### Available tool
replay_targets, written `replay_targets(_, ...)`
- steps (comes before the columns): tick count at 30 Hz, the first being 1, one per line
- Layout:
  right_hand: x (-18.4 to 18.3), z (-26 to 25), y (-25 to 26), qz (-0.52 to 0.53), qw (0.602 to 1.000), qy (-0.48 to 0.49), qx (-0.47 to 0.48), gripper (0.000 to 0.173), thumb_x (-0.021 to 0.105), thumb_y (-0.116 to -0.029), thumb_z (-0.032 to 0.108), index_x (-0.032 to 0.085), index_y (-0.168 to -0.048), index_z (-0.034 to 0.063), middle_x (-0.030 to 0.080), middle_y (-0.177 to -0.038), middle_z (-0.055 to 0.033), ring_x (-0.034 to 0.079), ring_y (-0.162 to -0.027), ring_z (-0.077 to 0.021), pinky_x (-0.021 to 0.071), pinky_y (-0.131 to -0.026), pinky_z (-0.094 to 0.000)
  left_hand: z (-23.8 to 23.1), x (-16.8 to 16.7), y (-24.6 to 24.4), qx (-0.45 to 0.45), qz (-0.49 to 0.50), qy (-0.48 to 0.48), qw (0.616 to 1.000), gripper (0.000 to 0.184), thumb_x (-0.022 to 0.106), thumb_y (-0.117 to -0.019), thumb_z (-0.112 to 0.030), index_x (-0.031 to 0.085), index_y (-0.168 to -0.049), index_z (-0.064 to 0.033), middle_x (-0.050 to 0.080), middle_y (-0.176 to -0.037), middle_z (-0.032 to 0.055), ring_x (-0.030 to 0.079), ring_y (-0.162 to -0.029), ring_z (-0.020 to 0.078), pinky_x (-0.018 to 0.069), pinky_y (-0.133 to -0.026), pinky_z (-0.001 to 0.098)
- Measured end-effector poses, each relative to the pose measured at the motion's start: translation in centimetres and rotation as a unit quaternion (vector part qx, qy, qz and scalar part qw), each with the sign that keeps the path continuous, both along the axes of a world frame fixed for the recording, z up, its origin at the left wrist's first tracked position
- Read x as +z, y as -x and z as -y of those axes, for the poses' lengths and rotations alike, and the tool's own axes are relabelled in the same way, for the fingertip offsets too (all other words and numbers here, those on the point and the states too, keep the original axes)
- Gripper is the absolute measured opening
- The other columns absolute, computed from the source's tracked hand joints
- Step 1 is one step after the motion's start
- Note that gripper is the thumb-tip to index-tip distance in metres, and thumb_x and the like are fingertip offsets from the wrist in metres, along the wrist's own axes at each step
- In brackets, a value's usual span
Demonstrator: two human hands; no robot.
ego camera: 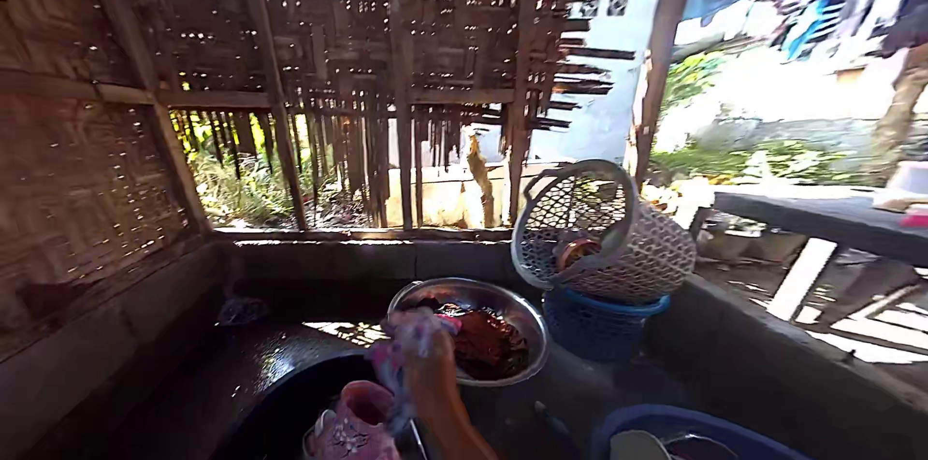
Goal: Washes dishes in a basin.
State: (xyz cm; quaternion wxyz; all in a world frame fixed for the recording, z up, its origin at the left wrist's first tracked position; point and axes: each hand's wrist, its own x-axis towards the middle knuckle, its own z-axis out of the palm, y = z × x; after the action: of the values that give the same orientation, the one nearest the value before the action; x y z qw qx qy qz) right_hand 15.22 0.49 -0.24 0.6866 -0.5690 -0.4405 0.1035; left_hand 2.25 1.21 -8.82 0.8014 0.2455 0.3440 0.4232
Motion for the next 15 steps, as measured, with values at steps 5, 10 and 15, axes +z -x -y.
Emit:
replay_targets(5, 0.9, 0.0, -0.3, -0.02, 0.998, 0.024, -0.057, 0.039, 0.053, -0.1033, 0.028, 0.061, -0.123, -0.0045, 0.067, -0.109, -0.0174, 0.064, -0.104, -0.0237, 0.0505, -0.096, -0.0439, -0.8, -6.3, -1.0, -0.072, 0.042, 0.035, 0.996, 0.059, 0.024, -0.1075, -0.056, 0.056, -0.127, -0.0106, 0.07, -0.104, 0.0145, 0.07, -0.094, 0.0284, 0.0593, -0.079, 0.0487)
replay_targets(10, -4.0, 0.9, -0.2, 0.116, 0.931, 0.268, 0.22, 0.045, 0.068, -0.0947, 0.025, 0.059, -0.129, -0.0017, 0.065, -0.122, -0.018, 0.062, -0.115, -0.0238, 0.0489, -0.103, -0.039, -1.0, -2.5, -0.6, 0.024, -0.019, 0.056, 0.998, 0.059, 0.024, -0.1082, -0.057, 0.051, -0.13, -0.0092, 0.066, -0.103, 0.0152, 0.068, -0.089, 0.0285, 0.0583, -0.073, 0.0479)
replay_targets(15, -6.5, 2.4, -1.6, 0.043, 0.846, 0.333, 0.414, 0.046, 0.075, -0.0887, 0.015, 0.058, -0.129, -0.0006, 0.067, -0.115, -0.0084, 0.065, -0.106, -0.0117, 0.054, -0.097, -0.032, -2.2, -1.8, 1.0, -0.034, -0.236, -0.158, 0.958, 0.047, 0.038, -0.1105, -0.039, 0.054, -0.134, -0.0009, 0.066, -0.109, 0.0174, 0.067, -0.093, 0.0245, 0.0579, -0.077, 0.0429)
